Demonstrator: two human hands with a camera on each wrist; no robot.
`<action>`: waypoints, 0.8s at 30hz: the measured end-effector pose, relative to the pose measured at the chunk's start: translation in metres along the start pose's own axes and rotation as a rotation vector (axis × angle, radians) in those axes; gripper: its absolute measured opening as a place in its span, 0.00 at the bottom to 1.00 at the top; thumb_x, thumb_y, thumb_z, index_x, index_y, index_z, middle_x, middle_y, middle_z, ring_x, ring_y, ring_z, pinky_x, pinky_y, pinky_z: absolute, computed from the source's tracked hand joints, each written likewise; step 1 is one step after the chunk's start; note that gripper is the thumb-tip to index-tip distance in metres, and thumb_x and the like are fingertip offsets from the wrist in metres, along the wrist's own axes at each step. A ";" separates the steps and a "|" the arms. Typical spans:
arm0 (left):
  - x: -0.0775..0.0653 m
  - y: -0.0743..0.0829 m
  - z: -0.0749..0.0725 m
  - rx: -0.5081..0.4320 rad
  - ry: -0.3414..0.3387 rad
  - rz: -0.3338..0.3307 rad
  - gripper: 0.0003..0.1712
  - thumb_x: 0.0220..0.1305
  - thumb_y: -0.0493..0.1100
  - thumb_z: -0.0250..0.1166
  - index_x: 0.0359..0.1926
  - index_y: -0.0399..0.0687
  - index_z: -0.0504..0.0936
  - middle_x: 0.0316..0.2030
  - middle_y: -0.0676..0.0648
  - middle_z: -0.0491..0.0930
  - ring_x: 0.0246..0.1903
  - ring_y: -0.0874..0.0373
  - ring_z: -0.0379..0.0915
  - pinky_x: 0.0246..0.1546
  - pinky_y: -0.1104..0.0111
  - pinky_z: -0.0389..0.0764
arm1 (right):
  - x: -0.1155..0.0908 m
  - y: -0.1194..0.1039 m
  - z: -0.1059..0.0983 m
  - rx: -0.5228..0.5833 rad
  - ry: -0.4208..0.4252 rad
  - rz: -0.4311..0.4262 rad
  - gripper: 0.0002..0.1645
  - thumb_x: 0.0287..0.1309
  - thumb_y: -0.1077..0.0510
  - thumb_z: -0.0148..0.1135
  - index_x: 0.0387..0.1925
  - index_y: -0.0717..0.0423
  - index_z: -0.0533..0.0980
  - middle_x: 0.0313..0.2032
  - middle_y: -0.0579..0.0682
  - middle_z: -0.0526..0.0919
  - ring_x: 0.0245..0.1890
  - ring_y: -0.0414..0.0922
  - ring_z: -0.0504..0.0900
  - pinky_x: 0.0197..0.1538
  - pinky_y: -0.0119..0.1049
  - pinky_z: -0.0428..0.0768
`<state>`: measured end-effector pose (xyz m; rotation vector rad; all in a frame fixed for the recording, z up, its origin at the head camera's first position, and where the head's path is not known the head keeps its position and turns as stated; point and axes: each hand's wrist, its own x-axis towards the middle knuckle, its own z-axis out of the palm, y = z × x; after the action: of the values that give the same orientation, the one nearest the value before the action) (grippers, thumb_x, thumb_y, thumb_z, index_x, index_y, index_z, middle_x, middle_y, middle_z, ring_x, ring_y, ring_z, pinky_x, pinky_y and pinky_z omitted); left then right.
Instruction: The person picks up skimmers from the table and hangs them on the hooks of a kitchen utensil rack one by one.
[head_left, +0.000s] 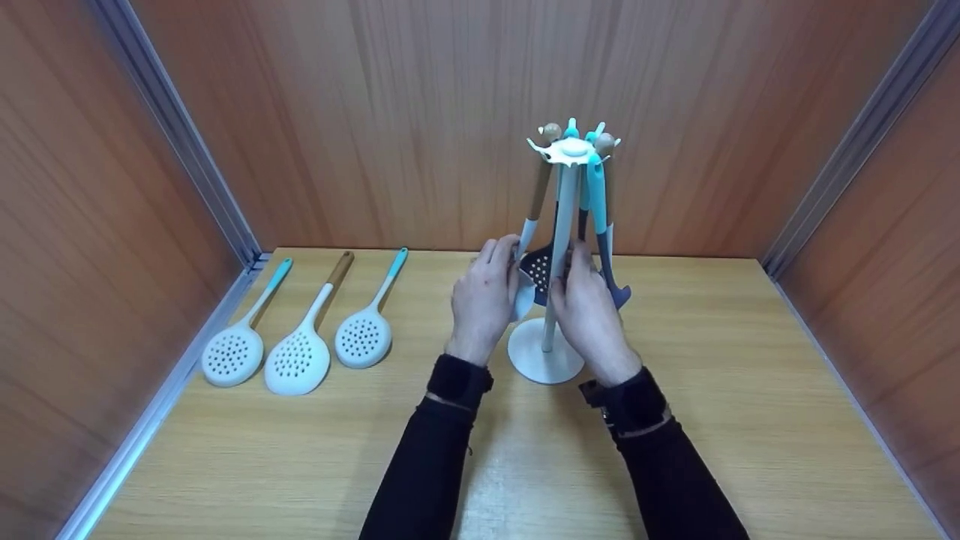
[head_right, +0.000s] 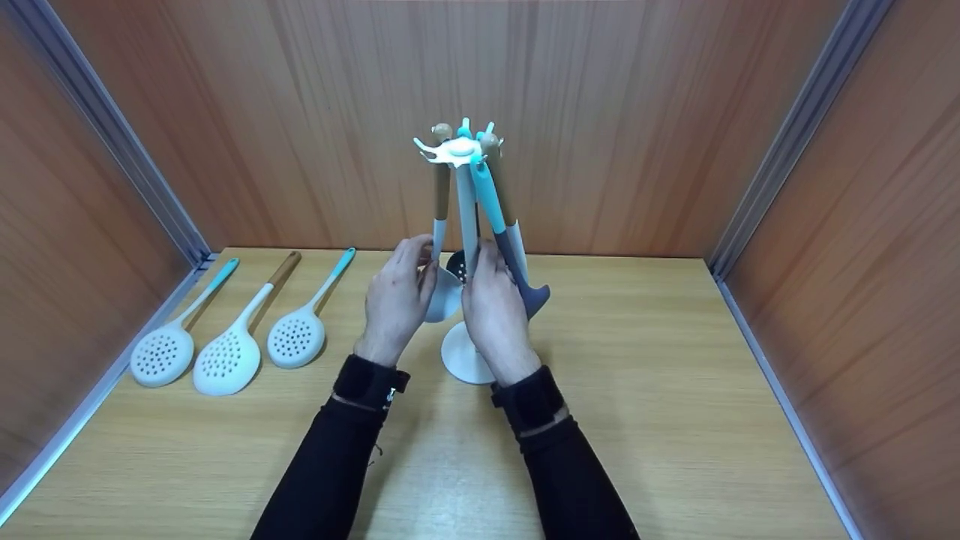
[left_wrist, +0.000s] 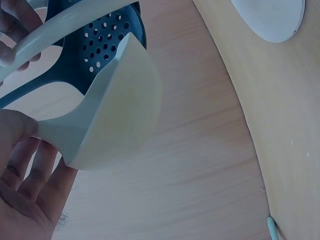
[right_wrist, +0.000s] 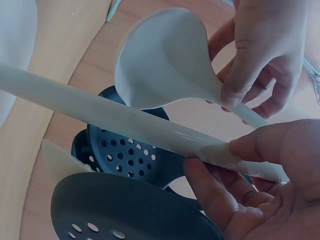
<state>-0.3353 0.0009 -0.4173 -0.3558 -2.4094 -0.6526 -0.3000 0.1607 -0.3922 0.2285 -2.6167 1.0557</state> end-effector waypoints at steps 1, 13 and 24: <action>0.001 -0.001 0.001 0.000 0.006 -0.004 0.19 0.78 0.45 0.62 0.66 0.57 0.75 0.47 0.52 0.82 0.30 0.59 0.80 0.29 0.72 0.85 | 0.000 0.000 0.000 -0.003 0.004 -0.005 0.36 0.77 0.60 0.56 0.78 0.56 0.54 0.62 0.62 0.81 0.57 0.57 0.89 0.53 0.50 0.91; 0.002 -0.003 -0.005 0.018 0.012 -0.064 0.18 0.79 0.46 0.61 0.65 0.60 0.76 0.46 0.53 0.82 0.32 0.58 0.80 0.27 0.70 0.81 | 0.000 0.002 0.000 -0.029 0.039 -0.042 0.37 0.73 0.64 0.59 0.77 0.58 0.56 0.61 0.64 0.83 0.55 0.58 0.89 0.51 0.52 0.91; -0.001 0.008 -0.012 -0.073 -0.086 -0.051 0.17 0.79 0.43 0.61 0.64 0.54 0.76 0.52 0.49 0.83 0.44 0.54 0.86 0.42 0.64 0.90 | 0.000 0.004 0.001 -0.046 0.029 -0.046 0.37 0.74 0.63 0.58 0.77 0.58 0.56 0.61 0.64 0.83 0.57 0.58 0.89 0.53 0.50 0.90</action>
<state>-0.3258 0.0010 -0.4066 -0.3607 -2.4876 -0.7638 -0.3009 0.1627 -0.3952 0.2601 -2.5935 0.9756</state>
